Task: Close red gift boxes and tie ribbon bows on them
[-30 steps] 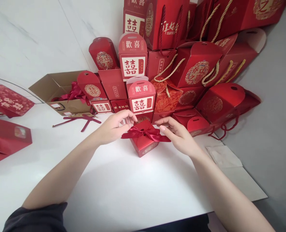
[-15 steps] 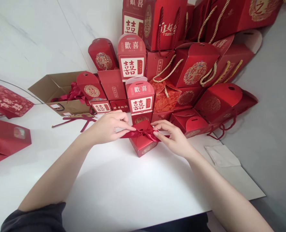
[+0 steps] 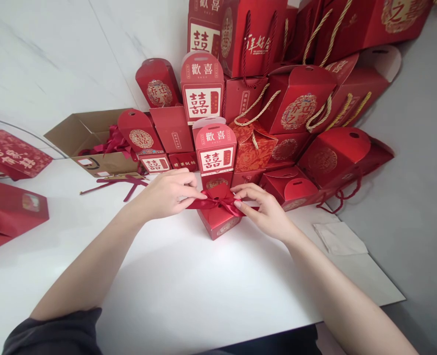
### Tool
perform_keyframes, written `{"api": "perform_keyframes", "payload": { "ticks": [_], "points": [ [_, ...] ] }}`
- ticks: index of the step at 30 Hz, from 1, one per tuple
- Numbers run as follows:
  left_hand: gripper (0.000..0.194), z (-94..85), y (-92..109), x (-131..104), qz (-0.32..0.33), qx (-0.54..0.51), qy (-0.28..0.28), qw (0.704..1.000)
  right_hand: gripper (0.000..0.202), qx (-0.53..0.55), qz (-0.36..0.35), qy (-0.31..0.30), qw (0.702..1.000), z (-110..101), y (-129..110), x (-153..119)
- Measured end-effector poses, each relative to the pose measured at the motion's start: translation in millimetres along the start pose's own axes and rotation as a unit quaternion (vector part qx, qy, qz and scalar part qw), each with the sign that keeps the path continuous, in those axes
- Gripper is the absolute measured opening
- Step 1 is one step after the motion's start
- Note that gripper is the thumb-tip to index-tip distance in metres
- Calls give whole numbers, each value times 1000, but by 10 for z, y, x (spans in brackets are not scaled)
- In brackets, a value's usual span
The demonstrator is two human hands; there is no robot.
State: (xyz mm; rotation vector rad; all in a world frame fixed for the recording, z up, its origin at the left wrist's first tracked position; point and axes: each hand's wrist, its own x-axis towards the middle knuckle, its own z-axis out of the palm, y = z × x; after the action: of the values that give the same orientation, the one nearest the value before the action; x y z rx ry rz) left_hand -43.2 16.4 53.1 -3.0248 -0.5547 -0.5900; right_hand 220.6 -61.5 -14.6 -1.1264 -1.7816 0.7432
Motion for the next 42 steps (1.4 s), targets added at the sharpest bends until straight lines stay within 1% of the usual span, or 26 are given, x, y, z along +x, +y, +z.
{"api": "perform_keyframes", "payload": {
  "ticks": [3, 5, 9, 11, 14, 17, 20, 22, 26, 28, 31, 33, 35, 38, 40, 42],
  "points": [
    [23, 4, 5, 6, 14, -33, 12, 999, 8, 1, -2, 1, 1000, 5, 6, 0],
    [25, 4, 20, 8, 10, -25, 11, 1000, 8, 3, -3, 0, 1000, 6, 8, 3],
    [28, 17, 54, 12, -16, 52, -48, 997, 8, 7, -4, 1, 1000, 6, 4, 12],
    [28, 27, 65, 19, -16, 75, -64, 995, 9, 10, -2, 1, 1000, 6, 0, 15],
    [23, 27, 66, 29, -14, 80, -53, 995, 9, 15, 2, -5, 1000, 7, -8, 15],
    [17, 13, 45, 28, -3, 52, -29, 998, 9, 15, 0, -6, 1000, 8, -16, 13],
    [18, 11, 33, 22, 6, 37, -18, 999, 10, 14, -2, -6, 1000, 8, -17, 14],
    [21, 25, 45, 22, 5, 44, -34, 998, 10, 13, -1, -7, 1000, 9, -15, 14],
    [31, 76, 84, 32, -18, 63, -90, 994, 10, 17, 3, -8, 1000, 16, -17, 15],
    [29, 92, 85, 32, -29, 77, -91, 992, 12, 33, 8, -9, 999, 15, -25, 14],
    [21, 80, 77, 35, -32, 90, -60, 994, 18, 69, 17, -20, 997, 5, -48, 12],
    [19, 64, 94, 47, -41, 43, -49, 997, 23, 91, 25, -27, 995, -2, -64, 12],
    [20, 69, 133, 68, -65, -61, -53, 995, 26, 104, 28, -29, 994, -7, -72, 13],
    [28, 146, 186, 99, -121, -227, -57, 965, 26, 111, 27, -40, 993, -11, -63, 21],
    [33, 225, 189, 107, -151, -289, -57, 944, 25, 117, 29, -56, 991, -14, -45, 27],
    [37, 293, 166, 105, -171, -317, -59, 931, 28, 128, 34, -67, 989, -16, -27, 31]
  ]
}}
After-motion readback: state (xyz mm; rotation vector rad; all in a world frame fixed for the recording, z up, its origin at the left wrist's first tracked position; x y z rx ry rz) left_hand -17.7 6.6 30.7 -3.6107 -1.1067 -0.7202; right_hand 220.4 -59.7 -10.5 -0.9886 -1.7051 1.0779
